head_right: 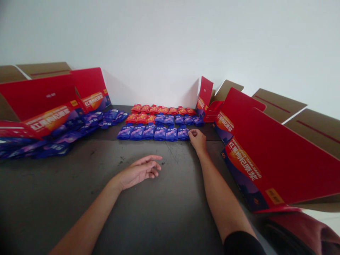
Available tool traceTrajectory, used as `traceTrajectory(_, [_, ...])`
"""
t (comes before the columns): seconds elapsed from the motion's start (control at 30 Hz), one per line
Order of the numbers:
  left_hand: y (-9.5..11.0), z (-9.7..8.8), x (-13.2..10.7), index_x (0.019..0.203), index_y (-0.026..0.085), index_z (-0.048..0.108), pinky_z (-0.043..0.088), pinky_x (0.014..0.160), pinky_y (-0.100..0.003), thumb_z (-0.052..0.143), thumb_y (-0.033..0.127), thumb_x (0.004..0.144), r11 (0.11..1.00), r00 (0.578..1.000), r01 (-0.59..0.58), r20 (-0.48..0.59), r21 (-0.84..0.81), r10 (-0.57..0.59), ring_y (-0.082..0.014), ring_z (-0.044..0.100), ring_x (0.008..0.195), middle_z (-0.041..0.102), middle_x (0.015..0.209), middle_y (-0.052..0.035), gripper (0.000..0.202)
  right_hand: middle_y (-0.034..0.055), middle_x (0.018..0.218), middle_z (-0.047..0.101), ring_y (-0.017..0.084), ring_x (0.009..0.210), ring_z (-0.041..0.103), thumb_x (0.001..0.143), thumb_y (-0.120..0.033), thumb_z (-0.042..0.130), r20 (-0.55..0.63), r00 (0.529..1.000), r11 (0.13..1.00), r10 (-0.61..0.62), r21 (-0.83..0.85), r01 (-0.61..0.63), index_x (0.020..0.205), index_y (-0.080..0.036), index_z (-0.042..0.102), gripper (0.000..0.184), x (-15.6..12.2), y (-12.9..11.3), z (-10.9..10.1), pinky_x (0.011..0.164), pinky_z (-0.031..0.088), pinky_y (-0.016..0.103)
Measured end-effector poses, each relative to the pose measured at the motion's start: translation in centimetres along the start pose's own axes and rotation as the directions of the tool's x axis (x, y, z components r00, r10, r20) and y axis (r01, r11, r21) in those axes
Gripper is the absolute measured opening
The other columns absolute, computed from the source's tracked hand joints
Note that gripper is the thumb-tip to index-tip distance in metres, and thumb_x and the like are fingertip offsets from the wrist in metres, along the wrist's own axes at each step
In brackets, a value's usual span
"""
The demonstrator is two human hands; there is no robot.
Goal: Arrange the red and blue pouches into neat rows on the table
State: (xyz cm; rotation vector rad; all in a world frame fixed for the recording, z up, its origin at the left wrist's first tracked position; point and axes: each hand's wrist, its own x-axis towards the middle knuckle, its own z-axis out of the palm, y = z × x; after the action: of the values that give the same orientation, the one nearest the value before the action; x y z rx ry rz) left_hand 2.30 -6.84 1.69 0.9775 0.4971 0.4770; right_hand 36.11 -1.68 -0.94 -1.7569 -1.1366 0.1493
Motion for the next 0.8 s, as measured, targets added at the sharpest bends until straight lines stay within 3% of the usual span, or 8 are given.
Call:
traceTrajectory(0.13, [0.0,0.0,0.0,0.127,0.016,0.062,0.048,0.077,-0.03,0.071,0.031,0.09,1.0,1.0,-0.001,0.0,0.005,0.001,-0.015,0.066,0.083,0.068,0.102,-0.0093,0.041,0.0072,0.086,0.075,0.014,0.052,0.064,0.083,-0.044,0.066,-0.003,1.0,1.0,0.006,-0.003,-0.006,0.097,-0.016,0.074,0.032,-0.2,-0.6,-0.2,0.049,0.051,0.024])
traceTrajectory(0.37, [-0.2,-0.1,0.0,0.128,0.017,0.061,0.048,0.079,-0.03,0.071,0.031,0.09,1.0,1.0,-0.002,0.015,0.011,0.002,-0.0156,0.066,0.085,0.068,0.102,-0.0094,0.042,0.0127,0.113,0.074,0.013,0.052,0.066,0.085,-0.044,0.064,0.023,0.999,0.996,0.043,0.076,-0.045,0.118,-0.015,0.069,0.044,-0.2,-0.6,0.1,0.04,0.047,0.021])
traceTrajectory(0.8, [-0.1,0.0,-0.1,0.129,0.018,0.061,0.047,0.079,-0.03,0.071,0.033,0.089,0.999,1.0,-0.008,0.021,0.044,0.008,-0.0154,0.065,0.086,0.067,0.104,-0.0093,0.044,0.013,0.114,0.074,0.012,0.051,0.064,0.087,-0.04,0.062,0.069,0.998,0.998,0.0,0.067,-0.005,0.123,-0.016,0.067,0.043,-0.3,-1.1,0.0,0.043,0.05,0.023])
